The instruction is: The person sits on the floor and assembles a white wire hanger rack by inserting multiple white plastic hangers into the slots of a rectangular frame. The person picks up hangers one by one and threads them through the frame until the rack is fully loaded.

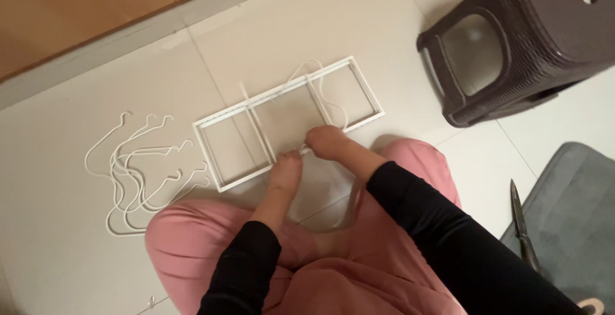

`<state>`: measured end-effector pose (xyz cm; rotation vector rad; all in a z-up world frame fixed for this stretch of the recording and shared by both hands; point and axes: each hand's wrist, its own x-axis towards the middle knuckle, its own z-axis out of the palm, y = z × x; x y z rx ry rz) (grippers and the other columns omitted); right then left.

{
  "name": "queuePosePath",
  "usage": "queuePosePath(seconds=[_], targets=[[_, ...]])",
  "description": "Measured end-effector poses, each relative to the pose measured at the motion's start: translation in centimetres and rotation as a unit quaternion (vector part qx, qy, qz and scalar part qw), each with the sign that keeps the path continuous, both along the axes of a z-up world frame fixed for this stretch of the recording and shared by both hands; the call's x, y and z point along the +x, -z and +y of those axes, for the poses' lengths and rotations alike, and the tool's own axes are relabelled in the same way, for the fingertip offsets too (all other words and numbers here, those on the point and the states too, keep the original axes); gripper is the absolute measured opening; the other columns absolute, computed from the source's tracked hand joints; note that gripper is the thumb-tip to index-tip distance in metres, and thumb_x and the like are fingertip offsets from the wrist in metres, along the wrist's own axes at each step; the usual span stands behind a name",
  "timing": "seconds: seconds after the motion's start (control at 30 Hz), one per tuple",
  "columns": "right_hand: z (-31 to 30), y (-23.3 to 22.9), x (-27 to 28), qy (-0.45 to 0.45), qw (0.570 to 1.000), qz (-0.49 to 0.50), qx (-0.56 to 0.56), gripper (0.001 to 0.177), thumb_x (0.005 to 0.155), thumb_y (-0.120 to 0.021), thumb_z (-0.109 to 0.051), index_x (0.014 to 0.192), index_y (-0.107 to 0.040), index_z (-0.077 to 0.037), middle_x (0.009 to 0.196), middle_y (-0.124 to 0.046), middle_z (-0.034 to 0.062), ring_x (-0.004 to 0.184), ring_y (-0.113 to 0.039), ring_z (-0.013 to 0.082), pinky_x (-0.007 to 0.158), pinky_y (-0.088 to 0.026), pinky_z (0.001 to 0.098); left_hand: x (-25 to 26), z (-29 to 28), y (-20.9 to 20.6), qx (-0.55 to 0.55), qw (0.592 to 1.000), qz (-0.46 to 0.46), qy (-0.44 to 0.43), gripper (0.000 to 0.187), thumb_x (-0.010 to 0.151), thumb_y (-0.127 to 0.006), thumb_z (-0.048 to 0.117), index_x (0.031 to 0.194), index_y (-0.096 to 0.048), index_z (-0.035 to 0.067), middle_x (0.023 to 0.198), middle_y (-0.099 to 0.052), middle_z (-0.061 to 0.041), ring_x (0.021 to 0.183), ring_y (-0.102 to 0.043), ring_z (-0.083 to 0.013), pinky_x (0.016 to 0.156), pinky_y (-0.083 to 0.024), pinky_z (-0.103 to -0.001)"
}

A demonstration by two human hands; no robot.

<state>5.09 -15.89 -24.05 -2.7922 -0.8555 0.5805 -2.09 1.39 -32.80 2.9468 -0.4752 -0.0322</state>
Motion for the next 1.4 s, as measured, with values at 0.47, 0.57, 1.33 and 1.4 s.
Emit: queuePosePath(seconds=[0.47, 0.57, 1.33, 1.4], targets=[[2.2, -2.0, 0.5, -0.038, 0.989, -0.026, -0.143, 0.012, 0.083, -0.068, -0.01, 0.086, -0.078, -0.005, 0.092, -0.076, 0.0165, 0.086, -0.075, 0.0326, 0.07, -0.06, 0.0425, -0.4, 0.3, -3.0, 0.021, 1.0, 0.006, 0.023, 0.012, 0.087, -0.06, 0.006, 0.097, -0.064, 0.001, 0.094, -0.071, -0.015, 0.091, -0.071, -0.0285, 0.07, -0.062, -0.037], [3.5, -2.9, 0.0, -0.043, 0.979, -0.019, -0.197, 0.012, 0.085, -0.069, -0.012, 0.091, -0.078, -0.005, 0.094, -0.076, 0.0148, 0.088, -0.076, 0.031, 0.069, -0.061, 0.0411, -0.3, 0.2, -2.3, 0.025, 0.999, -0.015, 0.035, 0.012, 0.087, -0.061, 0.007, 0.096, -0.065, 0.002, 0.092, -0.071, -0.013, 0.091, -0.071, -0.0278, 0.07, -0.061, -0.037], [10.6, -7.6, -1.6, -0.19, 0.906, 0.045, -0.375, 0.016, 0.09, -0.069, -0.014, 0.103, -0.077, -0.012, 0.107, -0.075, 0.0093, 0.1, -0.074, 0.0282, 0.075, -0.058, 0.0397, -0.2, -0.8, 2.1, -0.095, 0.994, -0.048, 0.028, 0.012, 0.081, -0.063, 0.006, 0.079, -0.075, 0.008, 0.081, -0.073, -0.013, 0.083, -0.071, -0.0322, 0.068, -0.057, -0.045], [10.5, -11.0, -2.2, -0.203, 0.903, 0.034, -0.378, 0.018, 0.085, -0.071, -0.007, 0.101, -0.077, -0.014, 0.104, -0.076, 0.0073, 0.1, -0.075, 0.0272, 0.076, -0.059, 0.0377, -0.5, -1.1, 1.2, -0.105, 0.993, -0.042, 0.02, 0.014, 0.084, -0.062, 0.006, 0.083, -0.075, 0.009, 0.087, -0.074, -0.013, 0.086, -0.071, -0.0313, 0.073, -0.057, -0.044]])
